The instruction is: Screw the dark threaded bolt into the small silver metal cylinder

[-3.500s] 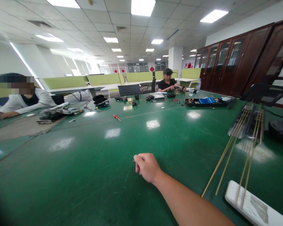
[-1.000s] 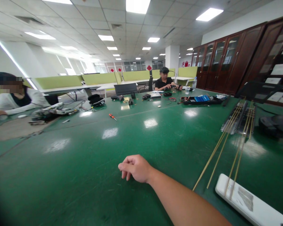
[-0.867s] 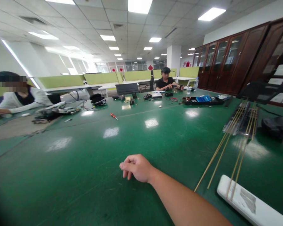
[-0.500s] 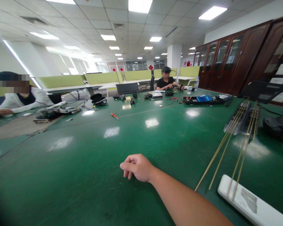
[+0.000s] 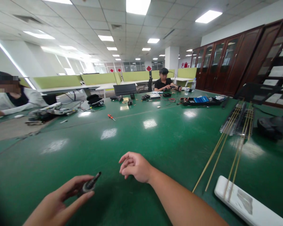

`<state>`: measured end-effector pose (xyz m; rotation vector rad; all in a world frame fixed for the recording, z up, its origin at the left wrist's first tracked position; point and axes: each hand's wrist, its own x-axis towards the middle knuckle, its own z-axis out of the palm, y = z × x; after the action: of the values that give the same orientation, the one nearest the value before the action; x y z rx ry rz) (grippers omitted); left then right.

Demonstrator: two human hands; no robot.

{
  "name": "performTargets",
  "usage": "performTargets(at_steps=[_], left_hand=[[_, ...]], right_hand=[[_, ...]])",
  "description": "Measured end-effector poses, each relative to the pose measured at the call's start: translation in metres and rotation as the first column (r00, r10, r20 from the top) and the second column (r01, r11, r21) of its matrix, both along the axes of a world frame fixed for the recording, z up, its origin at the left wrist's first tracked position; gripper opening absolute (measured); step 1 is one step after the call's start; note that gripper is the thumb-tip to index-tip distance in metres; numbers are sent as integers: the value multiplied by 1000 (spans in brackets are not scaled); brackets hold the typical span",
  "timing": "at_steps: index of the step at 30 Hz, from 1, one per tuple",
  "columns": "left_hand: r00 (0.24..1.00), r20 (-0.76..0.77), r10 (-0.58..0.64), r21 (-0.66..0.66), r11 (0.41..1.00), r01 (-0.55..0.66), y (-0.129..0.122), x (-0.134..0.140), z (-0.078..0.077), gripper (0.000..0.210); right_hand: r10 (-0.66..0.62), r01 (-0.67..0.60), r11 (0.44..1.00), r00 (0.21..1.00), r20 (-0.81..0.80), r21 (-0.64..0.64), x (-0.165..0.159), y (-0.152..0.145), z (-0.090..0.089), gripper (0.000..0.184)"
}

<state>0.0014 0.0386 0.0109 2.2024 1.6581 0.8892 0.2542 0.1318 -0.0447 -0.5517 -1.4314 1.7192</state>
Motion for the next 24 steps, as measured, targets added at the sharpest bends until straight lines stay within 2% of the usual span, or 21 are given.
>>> performTargets(at_steps=[2, 5, 9, 13, 17, 24], left_hand=[[998, -19, -67, -46, 997, 66, 19, 19, 1, 37], [992, -64, -105, 10, 994, 106, 36, 31, -9, 35], [985, -70, -157, 82, 983, 162, 44, 21, -31, 31], [992, -36, -120, 115, 986, 124, 44, 12, -47, 35], [996, 12, -86, 93, 992, 84, 41, 14, -48, 36], [986, 69, -154, 42, 988, 151, 36, 25, -42, 19]], right_hand=[[-50, 50, 997, 999, 12, 53, 2, 2, -1, 40], [-119, 107, 985, 989, 84, 135, 2, 2, -4, 53], [-146, 113, 975, 974, 175, 190, 0, 0, -5, 56], [-151, 100, 973, 956, 251, 206, -1, -3, -3, 46], [-167, 86, 965, 930, 327, 247, -1, -7, 0, 37], [-220, 69, 932, 888, 403, 357, -3, -13, 3, 36]])
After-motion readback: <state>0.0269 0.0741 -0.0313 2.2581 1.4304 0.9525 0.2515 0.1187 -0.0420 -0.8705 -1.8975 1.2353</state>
